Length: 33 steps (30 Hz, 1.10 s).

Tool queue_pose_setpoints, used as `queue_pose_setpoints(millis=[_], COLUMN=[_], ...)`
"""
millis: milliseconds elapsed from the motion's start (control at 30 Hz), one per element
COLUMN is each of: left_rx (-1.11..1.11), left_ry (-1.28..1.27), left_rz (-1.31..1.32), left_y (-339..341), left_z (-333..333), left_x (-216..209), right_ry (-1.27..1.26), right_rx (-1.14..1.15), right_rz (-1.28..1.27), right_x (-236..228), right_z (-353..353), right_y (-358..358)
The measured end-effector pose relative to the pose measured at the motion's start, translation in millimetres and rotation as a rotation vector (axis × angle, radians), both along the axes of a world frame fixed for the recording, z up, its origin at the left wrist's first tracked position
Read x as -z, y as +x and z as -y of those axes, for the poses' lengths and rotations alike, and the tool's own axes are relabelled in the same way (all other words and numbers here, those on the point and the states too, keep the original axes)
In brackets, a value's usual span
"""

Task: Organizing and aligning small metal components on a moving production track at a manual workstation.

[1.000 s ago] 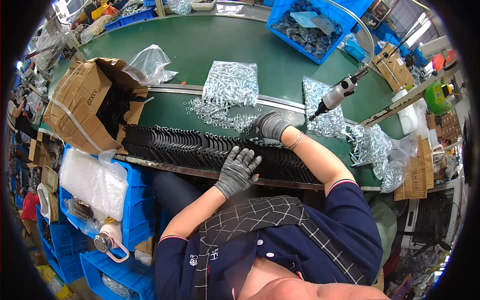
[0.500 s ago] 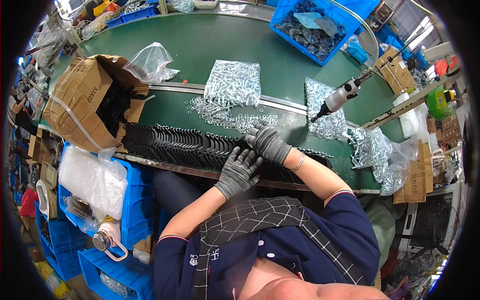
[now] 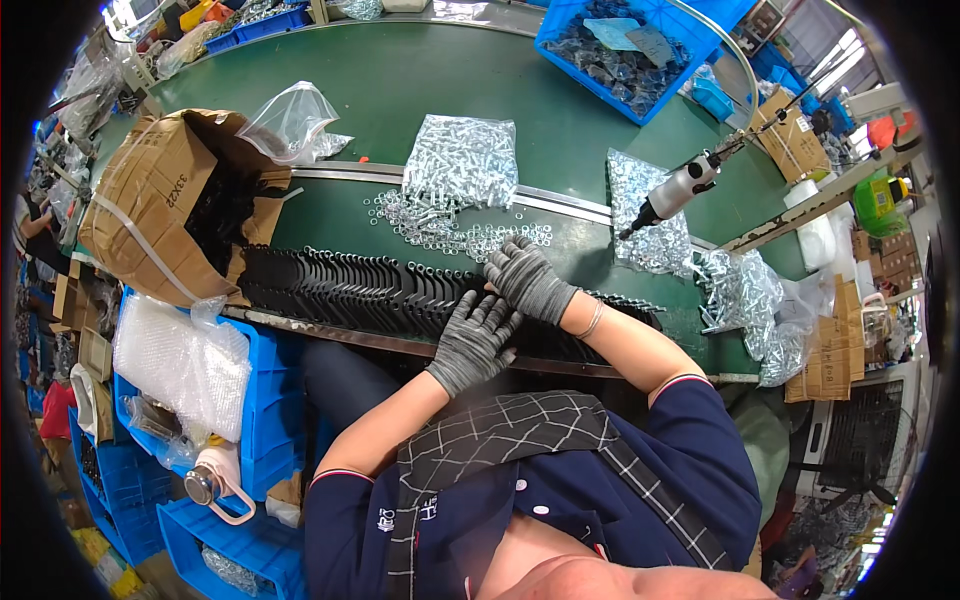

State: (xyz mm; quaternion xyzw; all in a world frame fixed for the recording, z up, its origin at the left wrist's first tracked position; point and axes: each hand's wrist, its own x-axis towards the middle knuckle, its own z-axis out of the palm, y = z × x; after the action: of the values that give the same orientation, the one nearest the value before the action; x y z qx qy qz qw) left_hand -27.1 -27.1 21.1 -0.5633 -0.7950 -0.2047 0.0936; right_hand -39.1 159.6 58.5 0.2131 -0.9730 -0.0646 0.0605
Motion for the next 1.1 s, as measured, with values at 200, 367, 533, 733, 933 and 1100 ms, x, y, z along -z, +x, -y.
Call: queue_pose_setpoints(millis=[200, 367, 533, 733, 933, 1100], left_rx=[0.005, -0.013, -0.005, -0.006, -0.008, -0.012], left_ry=[-0.026, -0.032, -0.019, -0.019, -0.021, -0.024], left_rz=[0.013, 0.002, -0.002, -0.002, -0.012, -0.001], left_y=[0.7, 1.3, 0.9, 0.5, 1.3, 0.9], left_z=[-0.4, 0.7, 0.2, -0.1, -0.2, 0.1], left_x=[1.5, 2.1, 1.4, 0.5, 1.7, -0.2], right_ry=[0.01, 0.136, 0.061, 0.08, 0.034, 0.055], right_rx=[0.062, 0.073, 0.067, 0.116, 0.076, 0.058], right_rz=[0.015, 0.156, 0.098, 0.155, 0.074, 0.121], right_x=[3.5, -2.6, 0.7, 6.9, 12.6, 5.4], right_z=[1.8, 6.3, 3.3, 4.0, 0.7, 0.7], right_y=[2.8, -2.8, 3.4, -1.2, 0.7, 0.4])
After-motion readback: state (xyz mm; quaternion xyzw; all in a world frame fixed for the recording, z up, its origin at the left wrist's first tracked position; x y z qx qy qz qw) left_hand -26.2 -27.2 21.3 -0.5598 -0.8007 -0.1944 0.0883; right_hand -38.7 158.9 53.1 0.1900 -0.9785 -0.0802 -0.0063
